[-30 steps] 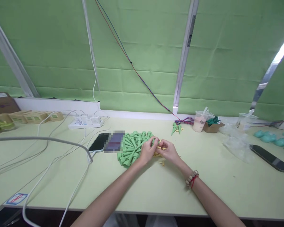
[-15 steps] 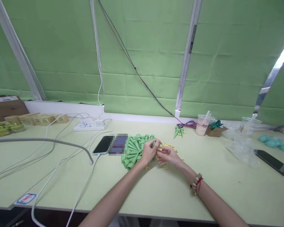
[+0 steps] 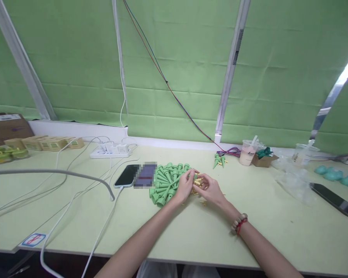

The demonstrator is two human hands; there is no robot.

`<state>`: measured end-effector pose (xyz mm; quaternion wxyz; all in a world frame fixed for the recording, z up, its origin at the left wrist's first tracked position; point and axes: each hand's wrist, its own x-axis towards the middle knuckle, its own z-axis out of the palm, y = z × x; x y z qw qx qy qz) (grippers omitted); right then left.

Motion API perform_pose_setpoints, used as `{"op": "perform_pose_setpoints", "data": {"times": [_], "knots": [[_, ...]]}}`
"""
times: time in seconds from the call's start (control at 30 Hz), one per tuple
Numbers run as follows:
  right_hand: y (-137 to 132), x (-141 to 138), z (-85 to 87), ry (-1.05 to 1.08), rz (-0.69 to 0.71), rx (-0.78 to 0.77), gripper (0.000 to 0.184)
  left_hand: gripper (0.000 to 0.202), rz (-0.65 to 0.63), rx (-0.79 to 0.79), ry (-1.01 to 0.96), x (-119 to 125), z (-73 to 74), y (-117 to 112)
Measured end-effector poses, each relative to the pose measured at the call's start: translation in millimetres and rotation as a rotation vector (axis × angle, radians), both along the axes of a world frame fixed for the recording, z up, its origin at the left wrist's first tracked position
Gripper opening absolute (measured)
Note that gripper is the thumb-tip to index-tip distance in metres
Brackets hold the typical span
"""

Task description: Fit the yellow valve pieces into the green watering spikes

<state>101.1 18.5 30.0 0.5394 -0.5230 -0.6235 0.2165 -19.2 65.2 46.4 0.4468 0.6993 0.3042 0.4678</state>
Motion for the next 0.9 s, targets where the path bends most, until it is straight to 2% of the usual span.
{"op": "perform_pose_setpoints", "data": {"times": [0.07, 0.13, 0.3, 0.4, 0.5, 0.57, 0.67, 0.73, 0.83, 0.9], "knots": [[-1, -2, 2.2, 0.132, 0.054, -0.128, 0.036, 0.051, -0.029, 0.007, 0.015, -2, 0.1, 1], [-1, -2, 4.3, 0.296, 0.128, -0.243, 0.039, 0.052, -0.053, 0.025, 0.02, -3, 1.0, 2], [2, 2, 5.3, 0.615, 0.241, -0.368, 0.038, 0.044, -0.05, 0.122, 0.049, -3, 5.2, 1], [3, 8, 4.2, 0.679, 0.309, -0.46, 0.037, 0.038, -0.042, 0.211, 0.135, -6, 8.2, 1], [2, 12, 3.9, 0.663, 0.421, -0.546, 0.029, 0.031, -0.09, 0.283, 0.223, -11, 11.5, 2], [2, 13, 3.6, 0.633, 0.444, -0.556, 0.027, 0.028, -0.114, 0.314, 0.249, -13, 12.8, 3], [2, 8, 1.5, 0.569, 0.351, -0.466, 0.028, 0.027, -0.05, 0.36, 0.283, -11, 11.0, 5], [1, 3, -0.4, 0.497, 0.182, -0.336, 0.029, 0.028, 0.024, 0.354, 0.291, -8, 7.5, 4], [-2, -6, -1.3, 0.255, -0.111, -0.07, 0.025, 0.033, 0.078, 0.26, 0.2, -2, 2.5, 3], [-4, -9, 0.1, 0.101, -0.169, 0.075, 0.021, 0.039, 0.063, 0.177, 0.123, -1, 1.5, 5]]}}
